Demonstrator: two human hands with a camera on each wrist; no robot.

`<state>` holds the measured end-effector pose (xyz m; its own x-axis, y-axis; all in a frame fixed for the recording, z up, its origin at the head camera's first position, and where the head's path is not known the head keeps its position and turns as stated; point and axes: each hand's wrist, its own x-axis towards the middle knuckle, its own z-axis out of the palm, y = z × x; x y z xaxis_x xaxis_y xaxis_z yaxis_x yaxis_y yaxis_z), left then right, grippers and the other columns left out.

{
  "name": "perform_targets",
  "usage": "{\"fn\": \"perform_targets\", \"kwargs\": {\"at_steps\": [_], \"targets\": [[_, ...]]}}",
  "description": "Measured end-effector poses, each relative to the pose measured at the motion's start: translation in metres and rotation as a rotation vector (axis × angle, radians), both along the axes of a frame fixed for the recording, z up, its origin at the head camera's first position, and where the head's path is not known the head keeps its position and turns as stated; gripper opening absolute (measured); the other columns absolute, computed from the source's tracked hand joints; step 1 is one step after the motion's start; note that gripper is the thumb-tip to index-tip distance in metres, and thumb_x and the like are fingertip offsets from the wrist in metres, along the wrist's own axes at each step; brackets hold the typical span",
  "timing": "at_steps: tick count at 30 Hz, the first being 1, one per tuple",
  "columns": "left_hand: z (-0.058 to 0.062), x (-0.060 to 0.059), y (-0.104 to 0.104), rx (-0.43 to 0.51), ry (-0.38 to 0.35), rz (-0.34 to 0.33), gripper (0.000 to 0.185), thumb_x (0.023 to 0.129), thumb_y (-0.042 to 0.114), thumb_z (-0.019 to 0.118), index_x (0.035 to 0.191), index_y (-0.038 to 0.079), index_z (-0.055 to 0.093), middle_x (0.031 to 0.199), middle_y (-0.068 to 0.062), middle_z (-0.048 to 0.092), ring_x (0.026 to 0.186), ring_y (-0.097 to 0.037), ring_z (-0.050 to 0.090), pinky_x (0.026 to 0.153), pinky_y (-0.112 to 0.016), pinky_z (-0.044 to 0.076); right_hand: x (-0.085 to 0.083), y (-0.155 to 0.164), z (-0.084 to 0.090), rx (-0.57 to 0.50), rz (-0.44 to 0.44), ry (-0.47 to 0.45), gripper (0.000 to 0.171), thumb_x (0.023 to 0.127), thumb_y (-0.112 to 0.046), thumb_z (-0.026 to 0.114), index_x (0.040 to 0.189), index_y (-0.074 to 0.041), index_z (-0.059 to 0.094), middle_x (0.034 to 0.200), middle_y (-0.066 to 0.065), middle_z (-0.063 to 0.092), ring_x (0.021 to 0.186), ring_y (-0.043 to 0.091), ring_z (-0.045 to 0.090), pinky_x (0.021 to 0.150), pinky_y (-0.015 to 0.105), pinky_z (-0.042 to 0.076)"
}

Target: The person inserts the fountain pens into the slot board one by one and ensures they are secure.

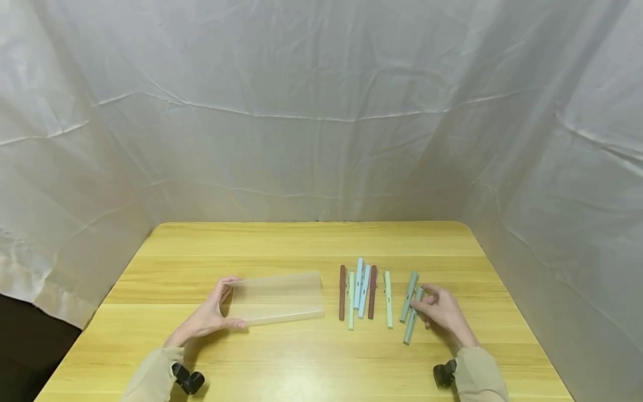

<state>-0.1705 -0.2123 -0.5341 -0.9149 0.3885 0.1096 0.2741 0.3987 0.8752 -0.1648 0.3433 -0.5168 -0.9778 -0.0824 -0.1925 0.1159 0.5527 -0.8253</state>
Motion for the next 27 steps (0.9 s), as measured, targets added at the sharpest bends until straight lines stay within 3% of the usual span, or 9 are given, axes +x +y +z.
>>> {"fn": "perform_targets", "kwargs": {"at_steps": [6,12,19,27], "targets": [[-0.002,0.001,0.004,0.029,0.0,0.012,0.1,0.067,0.017,0.093,0.144,0.0,0.03,0.156,-0.028,0.032,0.149,-0.051,0.023,0.123,-0.065,0.012,-0.001,-0.002,-0.002,-0.013,-0.024,-0.003,0.067,0.092,-0.015,0.072,0.142,0.014,0.038,0.076,0.01,0.065,0.053,0.014,0.061,0.052,0.032,0.06],[-0.002,0.0,0.007,0.032,-0.035,0.027,0.097,0.07,0.017,0.091,0.143,0.001,0.03,0.153,-0.027,0.033,0.15,-0.049,0.023,0.125,-0.061,0.013,0.0,-0.005,0.0,-0.015,-0.056,-0.006,0.057,0.091,-0.009,0.071,0.136,0.014,0.043,0.077,0.009,0.065,0.057,0.014,0.065,0.054,0.031,0.061],[0.001,-0.001,0.008,0.032,-0.07,0.022,0.096,0.071,0.016,0.09,0.143,0.001,0.028,0.154,-0.027,0.031,0.151,-0.048,0.021,0.126,-0.059,0.011,0.003,-0.013,0.005,0.12,-0.081,0.029,0.057,0.092,-0.011,0.069,0.136,0.015,0.045,0.083,0.011,0.065,0.058,0.014,0.064,0.054,0.028,0.059],[0.002,-0.001,0.008,0.022,-0.082,0.02,0.097,0.071,0.016,0.09,0.143,0.001,0.027,0.154,-0.027,0.031,0.151,-0.048,0.02,0.126,-0.058,0.011,0.004,-0.018,0.009,0.204,-0.092,0.036,0.052,0.089,-0.011,0.069,0.13,0.014,0.05,0.082,0.01,0.067,0.059,0.016,0.064,0.054,0.026,0.058]]}}
